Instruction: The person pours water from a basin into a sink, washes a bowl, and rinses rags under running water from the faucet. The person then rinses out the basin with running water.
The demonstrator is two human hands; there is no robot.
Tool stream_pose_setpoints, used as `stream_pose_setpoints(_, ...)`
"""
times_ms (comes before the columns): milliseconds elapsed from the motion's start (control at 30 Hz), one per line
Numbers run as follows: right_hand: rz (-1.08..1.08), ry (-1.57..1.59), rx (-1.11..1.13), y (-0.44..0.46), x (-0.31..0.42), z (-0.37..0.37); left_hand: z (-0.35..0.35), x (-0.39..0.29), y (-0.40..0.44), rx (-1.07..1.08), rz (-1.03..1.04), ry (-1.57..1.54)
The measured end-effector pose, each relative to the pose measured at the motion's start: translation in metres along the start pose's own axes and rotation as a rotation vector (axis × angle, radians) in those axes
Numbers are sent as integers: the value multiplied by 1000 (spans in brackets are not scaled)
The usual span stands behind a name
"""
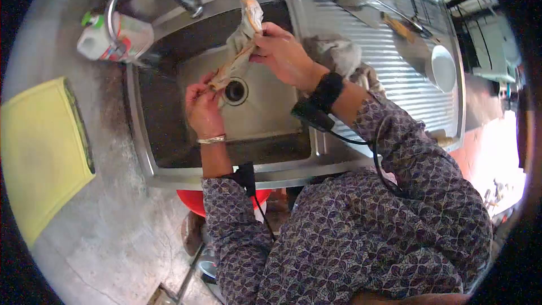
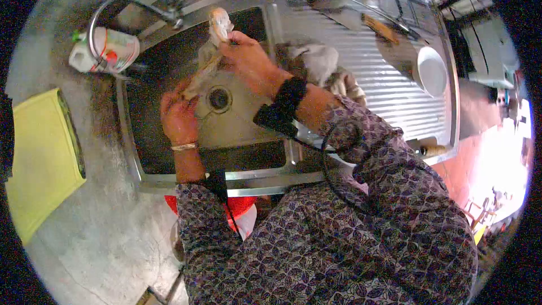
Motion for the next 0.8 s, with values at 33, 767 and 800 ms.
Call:
stream_pose_setpoints(33,13,-3,17,12,-12,4,-22,-2,-4,-17,13,0)
stream_pose_setpoints(767,-771,-1789,227,79,-85,15,-93,-39,8,-470,10,249)
stream_pose_setpoints(800,-770,-1788,219,72,-78,27,-92,-33,9,-441,1,137)
Point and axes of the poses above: each hand's wrist, its own y-axis towards the middle knuckle, its own z-axis out of the palm, x = y × z, the point moved 3 cm from there along y, towards the middle knuckle, and after that the axes turned 8 degrees about x, right-handed, at the moved point
